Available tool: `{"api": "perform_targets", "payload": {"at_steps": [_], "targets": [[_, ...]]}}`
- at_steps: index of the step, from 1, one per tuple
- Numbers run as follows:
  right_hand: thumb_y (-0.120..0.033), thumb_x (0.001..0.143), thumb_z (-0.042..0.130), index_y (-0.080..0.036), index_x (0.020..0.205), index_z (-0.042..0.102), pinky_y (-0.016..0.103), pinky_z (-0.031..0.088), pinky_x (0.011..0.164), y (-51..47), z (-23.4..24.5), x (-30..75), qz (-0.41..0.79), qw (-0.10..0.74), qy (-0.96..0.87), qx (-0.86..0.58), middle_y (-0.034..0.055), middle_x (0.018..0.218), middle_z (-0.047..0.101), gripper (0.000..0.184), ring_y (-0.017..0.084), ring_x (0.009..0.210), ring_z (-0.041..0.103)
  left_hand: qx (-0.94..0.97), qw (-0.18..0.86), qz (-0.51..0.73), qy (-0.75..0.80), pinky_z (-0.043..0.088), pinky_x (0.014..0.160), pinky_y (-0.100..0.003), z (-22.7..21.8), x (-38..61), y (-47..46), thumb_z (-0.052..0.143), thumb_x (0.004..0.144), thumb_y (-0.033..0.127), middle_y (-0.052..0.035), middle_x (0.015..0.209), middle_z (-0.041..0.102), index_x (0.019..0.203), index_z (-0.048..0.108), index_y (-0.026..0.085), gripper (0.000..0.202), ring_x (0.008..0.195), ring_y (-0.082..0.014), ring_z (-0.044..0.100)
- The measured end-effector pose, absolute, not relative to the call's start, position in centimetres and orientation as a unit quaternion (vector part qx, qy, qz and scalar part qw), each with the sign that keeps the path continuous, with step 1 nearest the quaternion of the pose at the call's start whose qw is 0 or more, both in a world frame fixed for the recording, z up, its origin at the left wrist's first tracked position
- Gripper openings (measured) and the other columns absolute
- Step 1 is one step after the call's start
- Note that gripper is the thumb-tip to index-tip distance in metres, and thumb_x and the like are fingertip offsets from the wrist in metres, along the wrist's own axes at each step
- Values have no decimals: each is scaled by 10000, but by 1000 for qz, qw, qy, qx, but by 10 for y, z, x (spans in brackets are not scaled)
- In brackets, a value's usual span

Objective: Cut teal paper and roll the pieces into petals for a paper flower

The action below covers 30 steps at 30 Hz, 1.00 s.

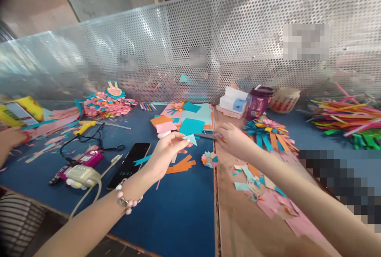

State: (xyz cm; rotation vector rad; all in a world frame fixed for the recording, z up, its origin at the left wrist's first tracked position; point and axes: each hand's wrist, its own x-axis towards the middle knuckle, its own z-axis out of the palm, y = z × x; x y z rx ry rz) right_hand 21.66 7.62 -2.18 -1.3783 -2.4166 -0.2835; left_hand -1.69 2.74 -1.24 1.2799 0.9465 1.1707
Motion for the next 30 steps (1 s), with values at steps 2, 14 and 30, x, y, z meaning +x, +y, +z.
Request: {"api": "perform_targets", "payload": {"at_steps": [2, 14, 30], "targets": [[-329, 940, 355, -189, 1102, 596, 269, 475, 806, 56, -12, 197, -53, 216, -852, -473, 69, 1056, 654, 323, 166, 948, 603, 550, 549, 484, 402, 474, 711, -275, -13, -15, 23, 641, 748, 315, -63, 862, 658, 864, 592, 149, 209, 867, -169, 617], [-443, 875, 491, -195, 916, 570, 256, 475, 611, 16, -41, 141, 304, 436, -697, -482, 21, 780, 639, 263, 153, 693, 602, 560, 564, 469, 385, 451, 690, -260, -40, -19, 35, 641, 746, 303, -16, 762, 619, 794, 581, 160, 162, 757, -140, 590], [-282, 900, 499, -219, 904, 583, 285, 473, 741, 6, -70, 134, 203, 510, -709, -443, 41, 873, 595, 105, 166, 802, 576, 588, 551, 451, 383, 486, 674, -277, -42, -25, 21, 552, 814, 451, -29, 720, 618, 837, 586, 170, 284, 704, -155, 613]]}}
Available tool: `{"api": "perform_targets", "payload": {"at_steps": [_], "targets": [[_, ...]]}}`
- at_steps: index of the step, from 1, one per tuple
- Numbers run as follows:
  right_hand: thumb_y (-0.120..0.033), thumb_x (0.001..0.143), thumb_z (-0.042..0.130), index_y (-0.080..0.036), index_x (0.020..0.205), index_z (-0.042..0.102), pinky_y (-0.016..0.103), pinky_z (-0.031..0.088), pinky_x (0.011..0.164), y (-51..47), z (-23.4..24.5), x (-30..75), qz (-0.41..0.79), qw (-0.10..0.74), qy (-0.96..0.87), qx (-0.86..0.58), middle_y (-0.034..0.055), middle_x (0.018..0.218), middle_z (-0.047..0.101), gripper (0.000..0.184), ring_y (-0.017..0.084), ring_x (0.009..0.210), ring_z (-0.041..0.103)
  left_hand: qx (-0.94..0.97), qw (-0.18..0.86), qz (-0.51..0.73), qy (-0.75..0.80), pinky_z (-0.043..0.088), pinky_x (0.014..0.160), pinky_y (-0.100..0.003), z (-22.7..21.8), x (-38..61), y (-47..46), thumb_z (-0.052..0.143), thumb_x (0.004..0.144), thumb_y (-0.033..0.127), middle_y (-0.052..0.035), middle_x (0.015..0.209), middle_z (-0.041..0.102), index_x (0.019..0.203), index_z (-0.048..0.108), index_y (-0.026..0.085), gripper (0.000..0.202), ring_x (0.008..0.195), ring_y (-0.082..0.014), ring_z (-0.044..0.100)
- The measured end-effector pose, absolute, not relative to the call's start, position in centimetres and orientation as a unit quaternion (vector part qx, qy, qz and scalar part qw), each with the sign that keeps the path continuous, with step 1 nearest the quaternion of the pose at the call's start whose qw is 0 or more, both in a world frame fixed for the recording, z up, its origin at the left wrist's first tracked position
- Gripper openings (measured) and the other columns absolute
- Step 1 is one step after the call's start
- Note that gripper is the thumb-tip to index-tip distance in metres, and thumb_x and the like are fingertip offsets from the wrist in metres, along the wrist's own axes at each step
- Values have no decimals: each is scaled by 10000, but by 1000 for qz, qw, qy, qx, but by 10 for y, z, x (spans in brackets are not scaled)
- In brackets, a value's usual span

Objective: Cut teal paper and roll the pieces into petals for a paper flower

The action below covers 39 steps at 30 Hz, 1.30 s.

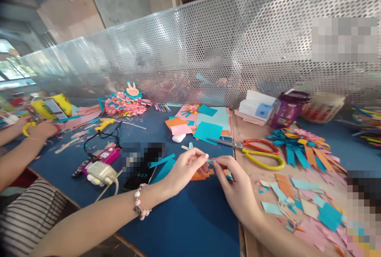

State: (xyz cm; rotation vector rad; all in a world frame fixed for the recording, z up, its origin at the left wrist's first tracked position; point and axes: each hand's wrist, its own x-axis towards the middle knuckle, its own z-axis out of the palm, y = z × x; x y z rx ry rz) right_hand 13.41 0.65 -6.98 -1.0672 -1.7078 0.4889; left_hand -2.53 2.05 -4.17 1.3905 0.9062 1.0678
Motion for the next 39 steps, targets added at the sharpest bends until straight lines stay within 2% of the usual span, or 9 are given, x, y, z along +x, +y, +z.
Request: {"api": "perform_targets", "payload": {"at_steps": [3, 8, 20, 29, 34, 39], "targets": [[-238, 885, 525, -223, 904, 616, 317, 458, 816, 6, -71, 135, 145, 515, -734, -418, 60, 967, 584, 95, 187, 915, 569, 584, 552, 459, 378, 498, 724, -287, -41, -27, 20, 560, 814, 436, -40, 789, 640, 847, 603, 167, 274, 765, -163, 629], [-260, 880, 538, -243, 973, 656, 322, 460, 848, 5, -71, 136, 159, 484, -747, -426, 56, 1028, 599, 151, 193, 960, 576, 571, 566, 459, 378, 528, 716, -309, -41, -29, 24, 589, 798, 415, -32, 786, 614, 844, 598, 161, 259, 774, -166, 618], [-395, 848, 561, -226, 878, 643, 250, 496, 688, 9, -66, 137, 265, 461, -702, -475, 24, 849, 667, 190, 165, 777, 625, 618, 549, 406, 391, 482, 703, -284, -36, -33, 33, 615, 782, 401, -33, 732, 618, 831, 615, 134, 271, 703, -142, 596], [-416, 842, 564, -256, 833, 642, 216, 479, 644, 5, -68, 135, 239, 463, -707, -477, -17, 774, 671, 179, 142, 697, 610, 611, 574, 398, 372, 479, 725, -277, -38, -34, 32, 642, 760, 416, -21, 723, 604, 832, 613, 128, 298, 696, -129, 592], [-430, 842, 563, -261, 870, 650, 207, 483, 652, 3, -68, 136, 269, 447, -697, -491, -21, 786, 691, 193, 137, 701, 632, 617, 567, 398, 373, 469, 710, -262, -37, -37, 33, 652, 753, 413, -17, 722, 602, 816, 621, 129, 292, 694, -123, 586], [-430, 878, 507, -257, 864, 651, 186, 483, 626, 0, -67, 138, 309, 441, -685, -490, -27, 712, 678, 226, 123, 673, 635, 619, 574, 384, 373, 474, 715, -259, -36, -38, 32, 652, 761, 386, -30, 750, 621, 832, 623, 127, 271, 715, -127, 601]]}}
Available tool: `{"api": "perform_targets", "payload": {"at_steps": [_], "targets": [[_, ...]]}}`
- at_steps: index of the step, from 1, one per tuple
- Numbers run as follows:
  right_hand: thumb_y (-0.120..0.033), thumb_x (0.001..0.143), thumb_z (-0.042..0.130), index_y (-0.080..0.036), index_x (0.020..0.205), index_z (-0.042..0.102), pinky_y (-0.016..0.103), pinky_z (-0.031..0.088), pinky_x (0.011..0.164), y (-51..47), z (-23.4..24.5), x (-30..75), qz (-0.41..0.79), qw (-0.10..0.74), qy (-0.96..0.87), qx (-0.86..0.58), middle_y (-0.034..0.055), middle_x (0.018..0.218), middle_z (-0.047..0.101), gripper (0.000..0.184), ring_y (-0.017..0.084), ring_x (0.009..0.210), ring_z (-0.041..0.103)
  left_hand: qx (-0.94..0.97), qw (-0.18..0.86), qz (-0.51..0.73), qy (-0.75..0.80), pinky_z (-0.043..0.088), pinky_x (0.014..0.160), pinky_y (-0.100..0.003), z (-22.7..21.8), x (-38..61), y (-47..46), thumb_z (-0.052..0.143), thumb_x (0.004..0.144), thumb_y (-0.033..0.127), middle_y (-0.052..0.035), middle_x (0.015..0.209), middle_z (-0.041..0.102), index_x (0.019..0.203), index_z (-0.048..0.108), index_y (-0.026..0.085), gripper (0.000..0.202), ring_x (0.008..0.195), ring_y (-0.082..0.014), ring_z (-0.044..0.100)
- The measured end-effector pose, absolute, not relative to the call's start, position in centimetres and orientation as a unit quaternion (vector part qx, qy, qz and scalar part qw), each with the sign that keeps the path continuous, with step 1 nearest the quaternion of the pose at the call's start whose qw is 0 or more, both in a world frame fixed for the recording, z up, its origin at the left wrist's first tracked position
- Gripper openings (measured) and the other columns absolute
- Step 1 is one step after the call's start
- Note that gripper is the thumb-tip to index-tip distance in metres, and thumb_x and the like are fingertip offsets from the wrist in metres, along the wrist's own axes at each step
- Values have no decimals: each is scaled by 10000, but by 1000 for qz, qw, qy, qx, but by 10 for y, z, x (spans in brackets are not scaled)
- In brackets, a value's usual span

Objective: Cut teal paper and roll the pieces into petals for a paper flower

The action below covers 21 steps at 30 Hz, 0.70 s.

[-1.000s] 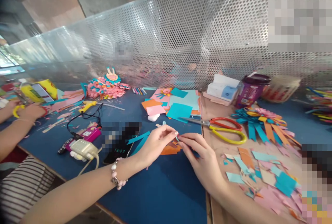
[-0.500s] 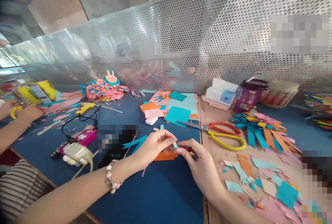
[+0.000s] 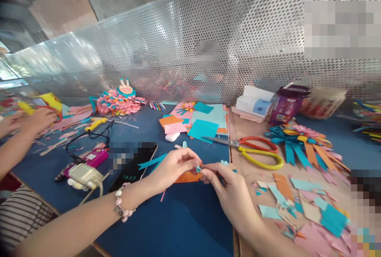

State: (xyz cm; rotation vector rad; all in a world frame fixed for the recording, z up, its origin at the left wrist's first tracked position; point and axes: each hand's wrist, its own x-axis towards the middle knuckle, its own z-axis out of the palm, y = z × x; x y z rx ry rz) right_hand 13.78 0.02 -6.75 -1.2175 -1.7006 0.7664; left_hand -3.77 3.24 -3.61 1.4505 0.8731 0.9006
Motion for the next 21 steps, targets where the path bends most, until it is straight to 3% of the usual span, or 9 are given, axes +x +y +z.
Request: {"api": "perform_targets", "payload": {"at_steps": [7, 13, 21], "targets": [[-411, 880, 511, -233, 705, 639, 204, 451, 656, -3, -63, 138, 308, 425, -697, -489, -27, 666, 666, 280, 120, 665, 619, 650, 556, 354, 378, 477, 718, -258, -38, -41, 38, 646, 766, 386, -35, 783, 640, 831, 631, 137, 258, 720, -128, 607], [-419, 885, 500, -233, 909, 590, 235, 486, 664, -5, -68, 137, 375, 444, -661, -474, -5, 769, 689, 208, 134, 702, 648, 676, 539, 335, 373, 478, 782, -281, -34, -45, 39, 647, 774, 326, -57, 861, 665, 897, 651, 143, 220, 803, -148, 618], [-394, 914, 458, -232, 940, 488, 251, 482, 679, -4, -69, 135, 414, 469, -640, -446, 4, 735, 679, 167, 140, 718, 645, 684, 546, 325, 358, 485, 849, -320, -31, -46, 38, 620, 786, 210, -78, 971, 677, 1043, 603, 158, 263, 906, -172, 636]]}}
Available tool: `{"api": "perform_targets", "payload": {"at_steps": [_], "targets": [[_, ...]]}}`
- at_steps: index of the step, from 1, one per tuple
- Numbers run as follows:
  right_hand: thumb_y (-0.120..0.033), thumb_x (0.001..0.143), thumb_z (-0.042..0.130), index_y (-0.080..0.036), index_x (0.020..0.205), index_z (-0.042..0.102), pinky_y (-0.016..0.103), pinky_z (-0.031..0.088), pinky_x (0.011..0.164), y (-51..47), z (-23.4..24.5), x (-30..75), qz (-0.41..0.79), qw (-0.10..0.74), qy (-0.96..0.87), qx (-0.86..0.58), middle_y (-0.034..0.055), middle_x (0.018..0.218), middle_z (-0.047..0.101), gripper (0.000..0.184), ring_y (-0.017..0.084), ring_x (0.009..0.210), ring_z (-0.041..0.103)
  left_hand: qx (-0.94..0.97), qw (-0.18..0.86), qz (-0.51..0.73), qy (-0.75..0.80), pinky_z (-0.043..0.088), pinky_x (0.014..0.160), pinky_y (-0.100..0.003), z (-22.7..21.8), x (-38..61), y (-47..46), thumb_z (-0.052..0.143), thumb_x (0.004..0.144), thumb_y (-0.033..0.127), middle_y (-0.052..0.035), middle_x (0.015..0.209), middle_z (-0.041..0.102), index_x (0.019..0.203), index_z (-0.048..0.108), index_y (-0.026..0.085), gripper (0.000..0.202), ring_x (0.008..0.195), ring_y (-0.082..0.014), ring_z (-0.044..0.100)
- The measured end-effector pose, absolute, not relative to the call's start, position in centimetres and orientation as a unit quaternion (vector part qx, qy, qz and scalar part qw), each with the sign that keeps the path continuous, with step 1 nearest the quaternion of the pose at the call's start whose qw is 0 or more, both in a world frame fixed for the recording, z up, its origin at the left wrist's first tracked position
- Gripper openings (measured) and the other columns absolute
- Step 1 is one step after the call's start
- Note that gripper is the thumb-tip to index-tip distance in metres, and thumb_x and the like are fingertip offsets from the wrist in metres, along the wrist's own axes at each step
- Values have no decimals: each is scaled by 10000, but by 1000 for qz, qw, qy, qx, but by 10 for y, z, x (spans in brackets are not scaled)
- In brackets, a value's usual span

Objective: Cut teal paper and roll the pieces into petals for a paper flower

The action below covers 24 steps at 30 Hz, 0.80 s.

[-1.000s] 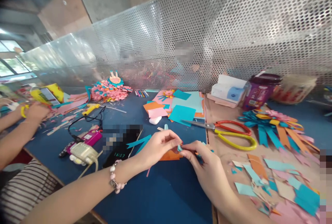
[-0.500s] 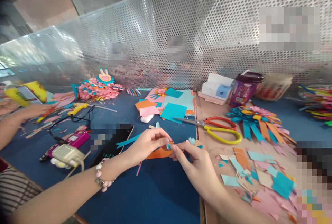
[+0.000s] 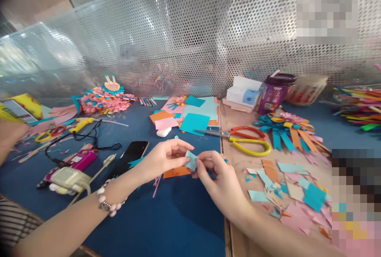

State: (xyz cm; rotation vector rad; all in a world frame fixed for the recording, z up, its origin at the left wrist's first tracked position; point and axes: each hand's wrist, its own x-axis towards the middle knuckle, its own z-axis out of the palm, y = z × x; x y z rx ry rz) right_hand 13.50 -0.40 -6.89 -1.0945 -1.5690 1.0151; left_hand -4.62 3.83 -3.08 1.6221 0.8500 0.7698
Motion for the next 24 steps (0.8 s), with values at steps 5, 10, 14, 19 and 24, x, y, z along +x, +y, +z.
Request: {"api": "perform_targets", "payload": {"at_steps": [5, 10, 14, 19, 24], "targets": [[-383, 918, 451, -222, 897, 440, 241, 495, 605, -5, -64, 133, 448, 481, -616, -434, -2, 711, 656, 163, 120, 617, 623, 692, 517, 334, 377, 480, 819, -287, -27, -46, 35, 608, 792, 215, -57, 943, 684, 967, 648, 160, 188, 879, -158, 633], [-381, 921, 442, -213, 920, 456, 238, 510, 574, -8, -64, 133, 444, 498, -614, -421, -9, 704, 613, 168, 108, 588, 598, 686, 519, 333, 387, 474, 804, -277, -20, -47, 32, 604, 795, 229, -44, 923, 683, 956, 654, 163, 181, 862, -150, 625], [-382, 912, 462, -214, 1011, 480, 236, 523, 584, -8, -66, 134, 429, 495, -627, -422, 17, 802, 623, 196, 115, 651, 610, 683, 501, 339, 410, 466, 754, -266, -18, -47, 31, 582, 804, 223, -38, 905, 671, 940, 649, 162, 164, 806, -136, 608], [-359, 897, 505, -214, 972, 504, 207, 509, 570, -6, -67, 133, 412, 490, -639, -425, 4, 773, 601, 164, 98, 638, 588, 667, 520, 351, 403, 460, 705, -238, -19, -47, 32, 598, 788, 207, -16, 852, 639, 884, 609, 157, 108, 747, -106, 587], [-342, 921, 458, -214, 878, 480, 212, 499, 528, -5, -67, 133, 434, 499, -623, -418, -10, 716, 556, 137, 96, 598, 557, 646, 544, 340, 414, 461, 658, -224, -23, -45, 34, 615, 771, 194, 10, 759, 594, 844, 568, 154, 96, 678, -86, 569]]}}
